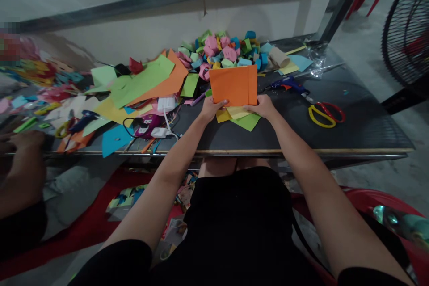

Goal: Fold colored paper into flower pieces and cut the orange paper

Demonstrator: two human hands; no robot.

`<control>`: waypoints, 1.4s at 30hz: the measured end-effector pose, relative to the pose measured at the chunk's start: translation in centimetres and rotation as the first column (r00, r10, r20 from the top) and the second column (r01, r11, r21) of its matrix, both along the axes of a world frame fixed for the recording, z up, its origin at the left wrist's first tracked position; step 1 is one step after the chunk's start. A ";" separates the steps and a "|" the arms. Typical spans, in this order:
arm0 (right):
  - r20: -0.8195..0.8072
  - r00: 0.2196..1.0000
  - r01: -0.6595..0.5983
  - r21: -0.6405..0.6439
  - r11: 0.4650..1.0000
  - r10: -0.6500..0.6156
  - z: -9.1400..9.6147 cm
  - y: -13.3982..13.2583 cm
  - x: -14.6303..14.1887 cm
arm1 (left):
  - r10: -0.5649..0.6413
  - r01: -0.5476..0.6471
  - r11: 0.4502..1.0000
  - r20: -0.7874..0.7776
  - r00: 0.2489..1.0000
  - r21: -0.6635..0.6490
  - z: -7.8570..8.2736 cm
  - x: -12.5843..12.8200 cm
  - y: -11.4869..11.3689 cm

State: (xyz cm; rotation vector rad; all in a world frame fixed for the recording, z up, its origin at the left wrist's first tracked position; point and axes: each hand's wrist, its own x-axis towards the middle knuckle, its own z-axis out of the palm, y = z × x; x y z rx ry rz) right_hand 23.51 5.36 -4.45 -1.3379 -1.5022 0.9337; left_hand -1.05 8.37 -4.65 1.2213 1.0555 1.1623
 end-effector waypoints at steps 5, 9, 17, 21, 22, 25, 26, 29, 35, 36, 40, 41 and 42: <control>-0.077 0.996 -0.042 -0.074 0.996 0.037 0.4 -0.3 -0.4 | -0.049 0.049 0.999 0.004 0.999 0.001 -0.3 0.1 0.2; -0.057 0.997 -0.066 -0.088 0.994 0.061 0.5 -0.3 -0.4 | -0.066 0.066 0.998 0.006 0.998 0.001 -0.4 0.1 0.3; -0.122 0.991 -0.069 -0.075 0.995 0.060 0.3 -0.1 -0.2 | -0.064 0.064 0.998 0.000 0.998 0.000 -0.7 0.0 0.3; -0.121 0.992 0.016 -0.095 0.995 -0.028 -0.2 0.3 -0.4 | -0.098 0.098 0.995 -0.032 0.995 -0.015 -0.7 -0.1 0.3; -0.124 0.991 0.034 -0.095 0.995 -0.046 -0.3 0.4 -0.4 | -0.119 0.118 0.993 -0.019 0.993 -0.029 -0.7 -0.1 0.3; -0.153 0.985 0.065 -0.077 0.995 -0.076 -0.4 0.5 -0.3 | -0.178 0.178 0.983 0.004 0.984 -0.055 -0.4 -0.3 0.6; -0.155 0.985 0.065 -0.071 0.995 -0.075 -0.4 0.5 -0.3 | -0.186 0.186 0.981 -0.005 0.982 -0.051 -0.3 -0.4 0.7; -0.136 0.988 0.060 -0.063 0.996 -0.068 -0.3 0.4 -0.1 | -0.185 0.183 0.983 -0.057 0.981 -0.028 -0.1 -1.1 0.9; -0.140 0.989 0.048 -0.055 0.997 -0.056 -0.7 0.8 0.0 | -0.179 0.181 0.983 -0.111 0.978 0.011 -0.1 -1.8 1.1; -0.143 0.988 0.045 -0.050 0.998 -0.051 -0.7 0.8 0.0 | -0.178 0.181 0.983 -0.106 0.978 0.013 -0.2 -1.8 1.1; -0.093 0.995 0.019 -0.058 0.998 -0.025 -0.6 0.5 0.0 | -0.055 0.055 0.997 -0.015 0.998 0.051 -0.3 -1.7 1.2; -0.073 0.997 0.013 -0.061 0.998 -0.018 -0.4 0.3 0.0 | -0.022 0.021 0.998 0.014 1.000 0.057 -0.4 -1.7 1.2; -0.058 0.998 0.007 -0.062 0.998 -0.011 -0.3 0.1 -0.1 | -0.003 0.001 0.998 0.038 0.999 0.059 -0.4 -1.8 1.3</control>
